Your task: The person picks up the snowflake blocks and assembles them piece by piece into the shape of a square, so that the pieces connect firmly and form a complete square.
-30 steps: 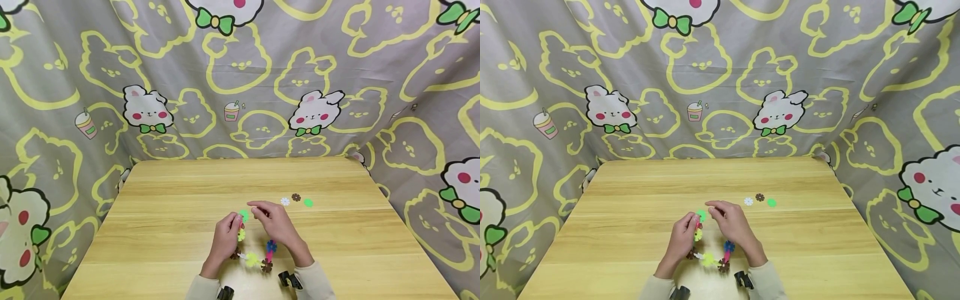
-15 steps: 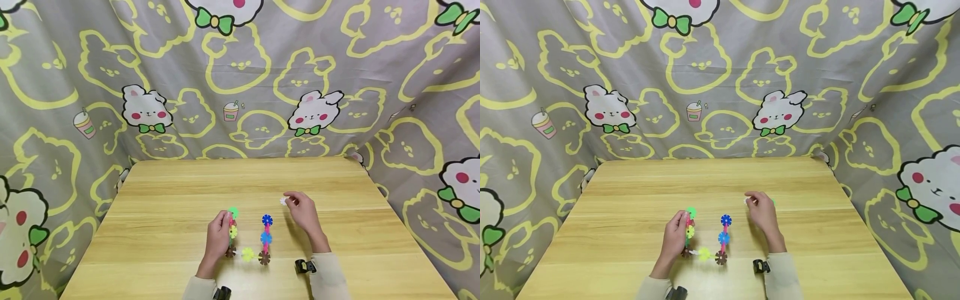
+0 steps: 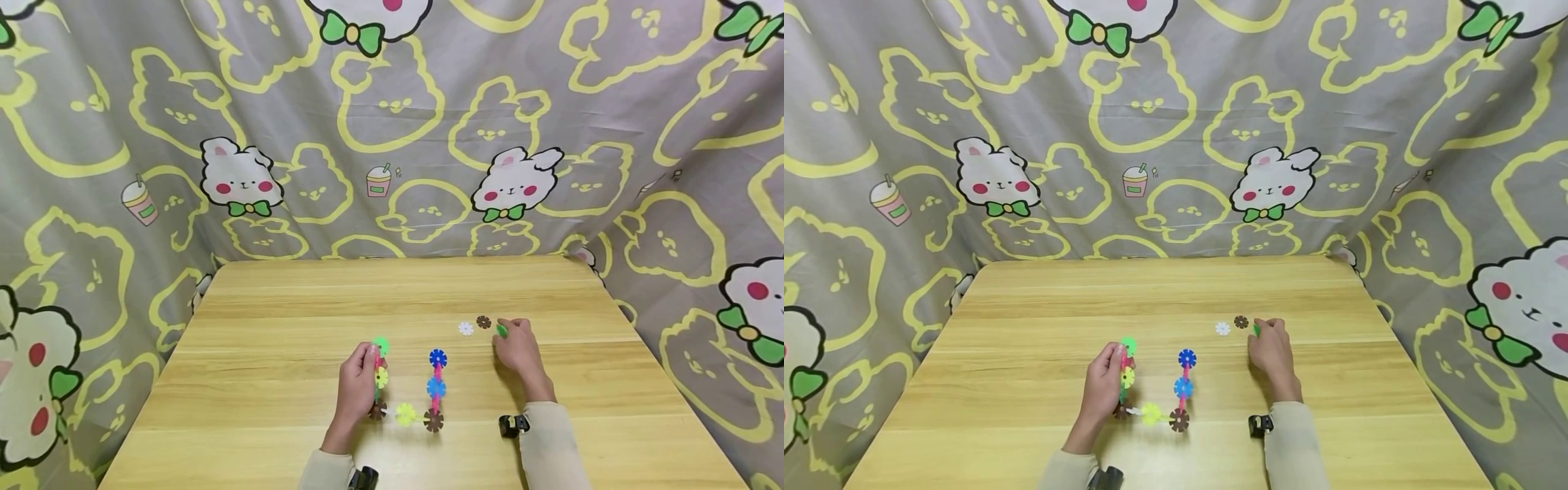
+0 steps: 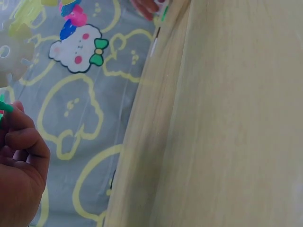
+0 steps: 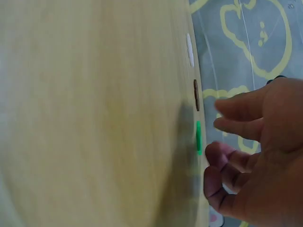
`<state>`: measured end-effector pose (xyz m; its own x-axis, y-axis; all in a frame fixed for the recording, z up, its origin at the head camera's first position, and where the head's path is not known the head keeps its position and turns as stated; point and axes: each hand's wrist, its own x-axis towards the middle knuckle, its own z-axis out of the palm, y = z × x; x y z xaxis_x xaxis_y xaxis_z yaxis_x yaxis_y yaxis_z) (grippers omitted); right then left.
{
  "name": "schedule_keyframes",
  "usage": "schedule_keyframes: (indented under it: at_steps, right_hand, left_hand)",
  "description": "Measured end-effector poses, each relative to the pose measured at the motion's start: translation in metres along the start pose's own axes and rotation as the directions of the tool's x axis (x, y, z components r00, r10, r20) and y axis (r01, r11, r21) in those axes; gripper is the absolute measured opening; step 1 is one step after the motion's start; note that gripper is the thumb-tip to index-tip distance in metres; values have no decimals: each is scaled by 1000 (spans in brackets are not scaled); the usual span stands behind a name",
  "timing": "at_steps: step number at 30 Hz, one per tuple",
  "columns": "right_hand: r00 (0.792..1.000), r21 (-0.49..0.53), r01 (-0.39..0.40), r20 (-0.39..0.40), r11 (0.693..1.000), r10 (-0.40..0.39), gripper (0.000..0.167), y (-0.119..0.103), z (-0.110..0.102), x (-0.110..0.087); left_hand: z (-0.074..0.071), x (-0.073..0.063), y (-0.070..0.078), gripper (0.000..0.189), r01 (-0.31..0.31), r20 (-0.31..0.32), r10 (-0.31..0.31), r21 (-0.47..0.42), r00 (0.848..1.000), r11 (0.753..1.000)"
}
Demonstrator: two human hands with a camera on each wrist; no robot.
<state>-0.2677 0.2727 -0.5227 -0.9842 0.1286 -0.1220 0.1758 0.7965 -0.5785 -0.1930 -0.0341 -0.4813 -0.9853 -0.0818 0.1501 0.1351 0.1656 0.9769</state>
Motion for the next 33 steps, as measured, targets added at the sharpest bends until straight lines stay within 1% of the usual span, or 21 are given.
schedule_keyframes:
  at_steps: [3, 6, 14, 19, 22, 26, 31, 33]
  right_hand:
    - [999, -29, -7, 38, 1000, 8, 54, 4, 0, 2]
    - [999, -39, -10, 48, 999, 12, 54, 6, 1, 4]
    - [1000, -84, -20, 13, 996, 21, 41, 7, 0, 2]
    - [999, -85, -35, 29, 996, 37, 40, 8, -3, -1]
    - [999, -81, -21, 26, 996, 23, 34, 7, -3, -4]
    - [999, -73, 29, 14, 997, -28, 23, 2, 1, -11]
    - [996, -34, 82, -25, 996, -83, 21, -15, 10, -19]
    - [994, 1, 101, -38, 995, -101, 22, -22, 14, -21]
  left_hand:
    - [0, 0, 1, 26, 0, 3, 0, -12, 1000, 1000]
    - [0, -1, 3, 26, -3, 7, 3, -17, 1000, 1000]
    - [1, -1, 3, 25, -6, 8, 6, -8, 1000, 1000]
    - [1, -1, 4, 24, -2, 10, 2, -3, 1000, 1000]
    - [1, -2, 4, 23, -6, 11, 6, 0, 1000, 1000]
    - [2, -2, 2, 21, -10, 15, 10, 0, 1000, 1000]
    - [5, 3, -27, 22, -22, 8, 22, -8, 1000, 1000]
    - [6, 5, -37, 23, -33, 2, 33, -8, 999, 999]
